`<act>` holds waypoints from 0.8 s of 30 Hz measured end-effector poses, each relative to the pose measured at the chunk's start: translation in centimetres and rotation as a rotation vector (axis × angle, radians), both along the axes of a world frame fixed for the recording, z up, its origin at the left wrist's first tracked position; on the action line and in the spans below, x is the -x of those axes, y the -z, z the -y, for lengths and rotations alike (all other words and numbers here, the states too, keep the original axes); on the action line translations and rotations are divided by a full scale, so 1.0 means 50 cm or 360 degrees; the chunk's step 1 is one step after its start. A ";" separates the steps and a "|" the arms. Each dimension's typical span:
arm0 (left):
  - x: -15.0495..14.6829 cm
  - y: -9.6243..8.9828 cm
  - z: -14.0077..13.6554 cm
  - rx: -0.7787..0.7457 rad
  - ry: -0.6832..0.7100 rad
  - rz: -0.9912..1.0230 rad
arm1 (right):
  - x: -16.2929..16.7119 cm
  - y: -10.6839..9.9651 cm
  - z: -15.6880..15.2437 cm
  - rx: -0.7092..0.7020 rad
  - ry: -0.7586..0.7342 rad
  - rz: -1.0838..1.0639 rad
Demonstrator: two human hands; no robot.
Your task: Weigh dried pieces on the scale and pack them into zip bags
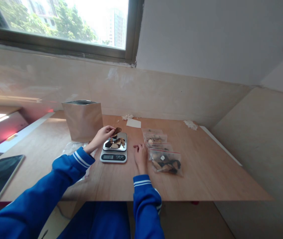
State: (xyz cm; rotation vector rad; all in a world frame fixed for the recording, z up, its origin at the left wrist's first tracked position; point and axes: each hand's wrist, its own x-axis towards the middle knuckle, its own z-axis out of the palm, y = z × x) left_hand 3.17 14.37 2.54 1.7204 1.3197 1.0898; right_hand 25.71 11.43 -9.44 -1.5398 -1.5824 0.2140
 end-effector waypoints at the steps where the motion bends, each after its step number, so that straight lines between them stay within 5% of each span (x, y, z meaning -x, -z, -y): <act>1: -0.004 0.004 -0.008 -0.0006 0.0013 0.0001 | 0.000 0.000 0.000 -0.0001 -0.0001 0.0000; 9: -0.043 0.014 -0.067 -0.0339 0.0027 -0.0418 | 0.001 -0.005 0.001 0.0002 0.0007 0.0030; 19: -0.043 0.061 -0.077 -0.0364 0.0060 -0.0684 | 0.006 -0.012 0.003 -0.0002 0.0025 0.0001; 24: -0.033 0.057 -0.073 -0.0351 0.0028 -0.0660 | 0.005 -0.013 0.004 -0.0004 0.0028 0.0006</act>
